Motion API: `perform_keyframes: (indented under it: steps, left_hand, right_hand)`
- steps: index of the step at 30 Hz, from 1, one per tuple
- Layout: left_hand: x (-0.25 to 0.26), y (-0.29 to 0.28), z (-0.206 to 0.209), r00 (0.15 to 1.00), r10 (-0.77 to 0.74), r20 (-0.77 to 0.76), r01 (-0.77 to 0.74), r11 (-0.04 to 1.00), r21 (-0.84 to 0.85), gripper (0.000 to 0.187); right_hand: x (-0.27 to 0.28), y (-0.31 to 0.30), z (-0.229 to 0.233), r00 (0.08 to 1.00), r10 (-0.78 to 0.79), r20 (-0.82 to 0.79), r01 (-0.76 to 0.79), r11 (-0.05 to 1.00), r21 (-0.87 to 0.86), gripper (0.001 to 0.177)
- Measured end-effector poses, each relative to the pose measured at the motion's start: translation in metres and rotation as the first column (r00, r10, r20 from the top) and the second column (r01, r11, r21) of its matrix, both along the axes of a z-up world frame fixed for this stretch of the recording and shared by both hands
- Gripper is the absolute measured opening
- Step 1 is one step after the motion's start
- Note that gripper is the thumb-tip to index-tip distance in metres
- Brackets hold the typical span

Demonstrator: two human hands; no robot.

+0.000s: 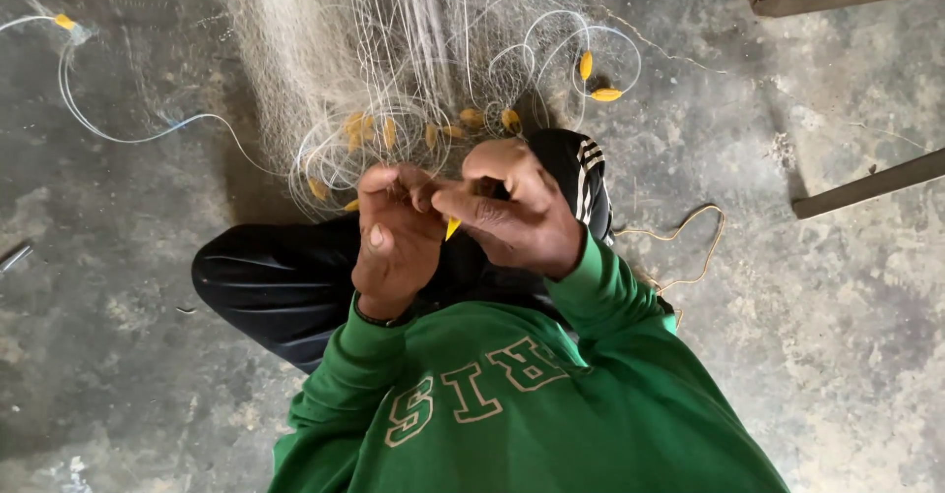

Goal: Repairing and organizing a fishing net by untangling the mesh and floats

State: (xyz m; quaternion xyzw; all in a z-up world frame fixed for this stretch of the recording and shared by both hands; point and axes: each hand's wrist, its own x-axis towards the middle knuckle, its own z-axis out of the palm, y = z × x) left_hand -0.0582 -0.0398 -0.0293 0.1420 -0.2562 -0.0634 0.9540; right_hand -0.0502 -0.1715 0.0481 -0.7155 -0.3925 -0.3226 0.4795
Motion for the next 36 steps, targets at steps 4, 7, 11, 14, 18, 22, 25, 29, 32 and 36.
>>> perform_keyframes:
  steps: [4,7,11,14,18,22,25,29,32,36]
  left_hand:
    - [0.005,0.0,0.004,0.994,0.1,0.04,-0.102,0.993,0.057,0.041]
    - [0.005,0.001,0.009,0.989,0.121,0.082,-0.128,0.989,0.08,0.042]
    - [0.002,0.0,0.033,0.965,0.213,0.155,-0.237,0.958,0.16,0.037]
    - [0.002,0.01,0.019,0.909,0.311,0.276,-0.397,0.846,0.355,0.045]
    - [0.006,0.014,0.009,0.818,0.463,0.342,-0.572,0.712,0.406,0.049]
    - [0.008,0.016,0.006,0.73,0.569,0.379,-0.677,0.525,0.517,0.052]
    - [0.011,0.015,0.001,0.702,0.608,0.37,-0.706,0.53,0.469,0.048]
    - [0.01,0.013,-0.005,0.779,0.587,0.219,-0.62,0.674,0.401,0.035]
    - [0.005,0.005,-0.014,0.813,0.564,0.142,-0.572,0.73,0.374,0.034]
    - [0.007,0.005,-0.005,0.82,0.537,0.197,-0.567,0.716,0.408,0.028]
  right_hand:
    - [-0.01,-0.008,0.01,0.992,-0.091,0.093,0.095,0.995,-0.042,0.013]
    - [-0.014,-0.018,0.013,0.999,-0.002,0.036,0.0,0.999,0.05,0.015]
    - [-0.01,-0.016,0.027,0.991,0.073,-0.111,-0.063,0.994,0.092,0.014]
    - [-0.016,-0.016,0.032,0.991,-0.012,-0.134,0.008,1.0,-0.029,0.014]
    - [-0.025,0.006,0.041,0.994,-0.091,-0.053,0.084,0.988,-0.127,0.019]
    - [-0.037,0.029,0.036,0.984,-0.121,-0.127,0.095,0.976,-0.195,0.028]
    - [-0.045,0.038,0.024,0.948,-0.225,-0.225,0.156,0.945,-0.288,0.022]
    - [-0.046,0.03,-0.013,0.853,-0.424,-0.304,0.314,0.883,-0.35,0.015]
    - [-0.039,0.027,-0.003,0.812,-0.485,-0.325,0.367,0.856,-0.363,0.016]
    - [-0.032,0.021,-0.007,0.815,-0.459,-0.353,0.38,0.884,-0.273,0.017]
